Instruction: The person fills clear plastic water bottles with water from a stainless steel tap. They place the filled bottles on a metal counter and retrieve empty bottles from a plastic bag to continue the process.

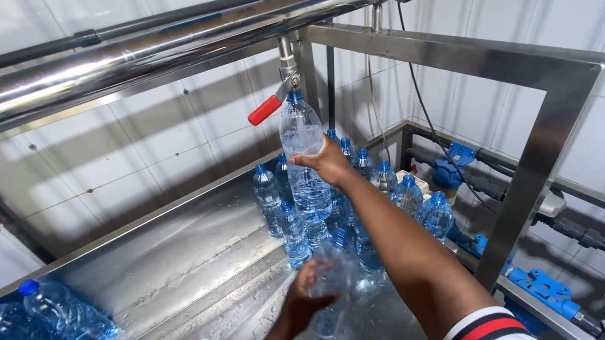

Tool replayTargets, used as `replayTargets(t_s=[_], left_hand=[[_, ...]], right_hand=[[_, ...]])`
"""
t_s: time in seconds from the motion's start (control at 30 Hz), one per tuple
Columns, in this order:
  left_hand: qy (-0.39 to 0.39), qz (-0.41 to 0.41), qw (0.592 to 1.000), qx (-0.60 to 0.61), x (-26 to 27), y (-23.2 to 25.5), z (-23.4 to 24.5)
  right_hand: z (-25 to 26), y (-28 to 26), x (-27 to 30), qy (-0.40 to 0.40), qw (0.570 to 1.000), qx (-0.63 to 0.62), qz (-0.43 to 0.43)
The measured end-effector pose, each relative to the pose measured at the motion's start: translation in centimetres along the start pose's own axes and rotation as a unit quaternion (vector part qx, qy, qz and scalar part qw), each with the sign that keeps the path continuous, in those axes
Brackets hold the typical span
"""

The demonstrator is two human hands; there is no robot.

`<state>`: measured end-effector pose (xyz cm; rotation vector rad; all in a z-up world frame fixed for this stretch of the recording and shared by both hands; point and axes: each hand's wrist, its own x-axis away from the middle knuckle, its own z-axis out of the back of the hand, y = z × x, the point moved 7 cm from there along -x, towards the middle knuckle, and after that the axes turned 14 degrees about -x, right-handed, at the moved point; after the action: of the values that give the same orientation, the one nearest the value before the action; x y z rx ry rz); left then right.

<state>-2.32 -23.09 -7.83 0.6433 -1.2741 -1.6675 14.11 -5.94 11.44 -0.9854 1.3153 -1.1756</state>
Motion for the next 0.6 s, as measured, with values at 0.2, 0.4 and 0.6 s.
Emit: replayTargets(t_s=[0.2, 0.4, 0.6], left_hand=[[0.174, -0.013, 0.981, 0.082, 0.2, 0.8, 6.4], [0.271, -0.022, 0.957, 0.098, 0.0, 2.4, 9.5], [0.268, -0.035, 0.956, 0.110, -0.1, 3.4, 9.2]], right_hand=[[-0.1, -0.1, -0.1, 0.000, 1.000, 0.003, 0.017], [0.0, 0.3, -0.4, -0.001, 1.000, 0.020, 0.019], [-0.2, 0.5, -0.4, 0.000, 1.000, 0.018, 0.006]])
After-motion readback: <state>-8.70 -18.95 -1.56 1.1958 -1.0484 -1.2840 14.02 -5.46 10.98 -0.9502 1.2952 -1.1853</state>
